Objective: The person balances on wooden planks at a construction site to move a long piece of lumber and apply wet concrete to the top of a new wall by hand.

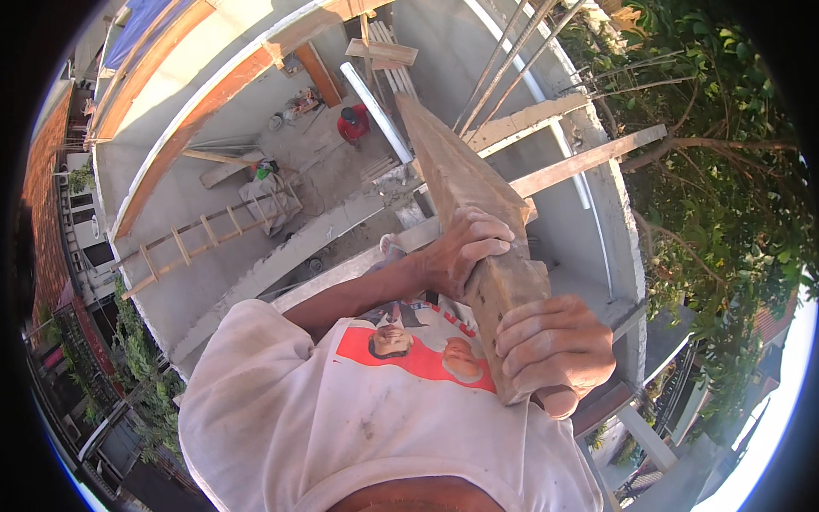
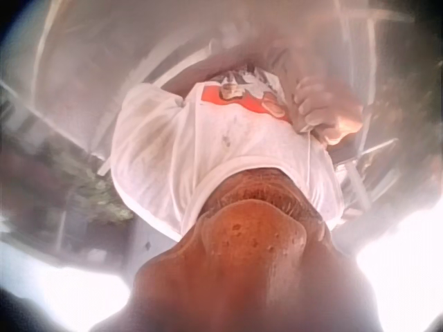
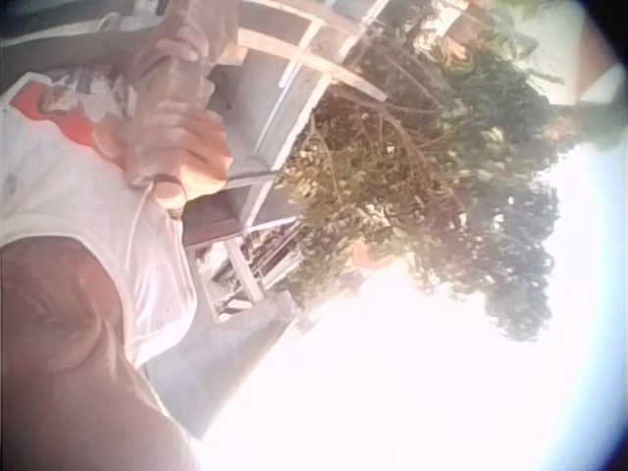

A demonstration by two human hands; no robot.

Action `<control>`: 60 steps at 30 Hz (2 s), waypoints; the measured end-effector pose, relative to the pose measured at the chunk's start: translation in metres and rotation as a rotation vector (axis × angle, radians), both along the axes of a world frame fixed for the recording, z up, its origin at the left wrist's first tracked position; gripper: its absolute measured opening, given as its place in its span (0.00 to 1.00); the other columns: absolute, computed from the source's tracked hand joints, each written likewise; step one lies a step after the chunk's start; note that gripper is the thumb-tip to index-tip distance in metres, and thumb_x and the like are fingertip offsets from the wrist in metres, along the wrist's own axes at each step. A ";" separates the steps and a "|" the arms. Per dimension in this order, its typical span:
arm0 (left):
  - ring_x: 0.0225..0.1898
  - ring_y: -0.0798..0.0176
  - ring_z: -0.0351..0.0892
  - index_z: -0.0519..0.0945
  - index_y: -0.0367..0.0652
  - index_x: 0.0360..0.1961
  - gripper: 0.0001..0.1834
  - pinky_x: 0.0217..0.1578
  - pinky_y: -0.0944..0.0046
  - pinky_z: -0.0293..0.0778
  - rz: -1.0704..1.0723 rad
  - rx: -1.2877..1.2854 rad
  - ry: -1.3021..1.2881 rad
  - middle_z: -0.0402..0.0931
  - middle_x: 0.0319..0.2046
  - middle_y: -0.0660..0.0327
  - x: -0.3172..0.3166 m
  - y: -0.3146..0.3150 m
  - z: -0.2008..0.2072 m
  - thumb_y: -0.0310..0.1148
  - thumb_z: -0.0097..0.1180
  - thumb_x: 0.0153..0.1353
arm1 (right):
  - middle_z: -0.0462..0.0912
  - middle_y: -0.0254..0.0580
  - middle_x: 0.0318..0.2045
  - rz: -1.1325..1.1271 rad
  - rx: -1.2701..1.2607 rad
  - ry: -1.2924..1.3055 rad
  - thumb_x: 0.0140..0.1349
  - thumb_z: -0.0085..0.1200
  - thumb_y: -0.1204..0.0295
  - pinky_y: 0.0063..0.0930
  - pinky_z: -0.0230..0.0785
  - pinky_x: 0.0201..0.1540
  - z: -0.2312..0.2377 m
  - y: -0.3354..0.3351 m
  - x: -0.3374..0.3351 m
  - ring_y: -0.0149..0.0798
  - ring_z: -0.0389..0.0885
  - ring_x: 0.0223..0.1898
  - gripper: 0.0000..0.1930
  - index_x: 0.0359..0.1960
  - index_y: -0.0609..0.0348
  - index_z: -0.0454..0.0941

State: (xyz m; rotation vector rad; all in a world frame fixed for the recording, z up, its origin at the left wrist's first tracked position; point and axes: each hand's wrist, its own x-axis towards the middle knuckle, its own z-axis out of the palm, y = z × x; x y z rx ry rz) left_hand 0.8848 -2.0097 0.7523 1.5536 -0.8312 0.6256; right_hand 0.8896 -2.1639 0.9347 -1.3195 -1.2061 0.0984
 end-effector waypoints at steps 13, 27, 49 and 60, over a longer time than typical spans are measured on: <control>0.56 0.51 0.72 0.66 0.45 0.60 0.43 0.57 0.44 0.60 -0.159 0.110 0.069 0.72 0.56 0.55 -0.022 -0.008 -0.001 0.48 0.68 0.44 | 0.82 0.39 0.19 -0.145 0.043 0.175 0.73 0.40 0.44 0.41 0.83 0.29 -0.018 -0.017 -0.043 0.41 0.86 0.21 0.32 0.21 0.58 0.77; 0.50 0.49 0.75 0.70 0.42 0.53 0.43 0.51 0.48 0.66 -0.141 0.140 -0.009 0.73 0.49 0.55 0.000 -0.001 0.020 0.43 0.73 0.33 | 0.80 0.38 0.21 -0.094 -0.022 0.152 0.74 0.30 0.41 0.43 0.81 0.32 -0.001 -0.011 -0.021 0.39 0.84 0.22 0.34 0.24 0.55 0.73; 0.46 0.50 0.78 0.72 0.45 0.50 0.42 0.46 0.48 0.72 0.010 0.106 -0.006 0.74 0.44 0.59 0.003 0.029 0.032 0.48 0.76 0.32 | 0.79 0.39 0.26 0.118 -0.198 0.173 0.74 0.26 0.40 0.48 0.76 0.41 0.024 0.002 0.008 0.42 0.84 0.29 0.35 0.32 0.56 0.78; 0.53 0.48 0.75 0.68 0.43 0.53 0.47 0.53 0.47 0.69 -0.113 0.206 0.063 0.73 0.52 0.55 -0.024 0.035 0.016 0.38 0.76 0.26 | 0.77 0.42 0.17 -0.106 0.024 0.236 0.76 0.30 0.47 0.48 0.78 0.35 -0.012 0.021 -0.044 0.46 0.83 0.22 0.33 0.20 0.58 0.73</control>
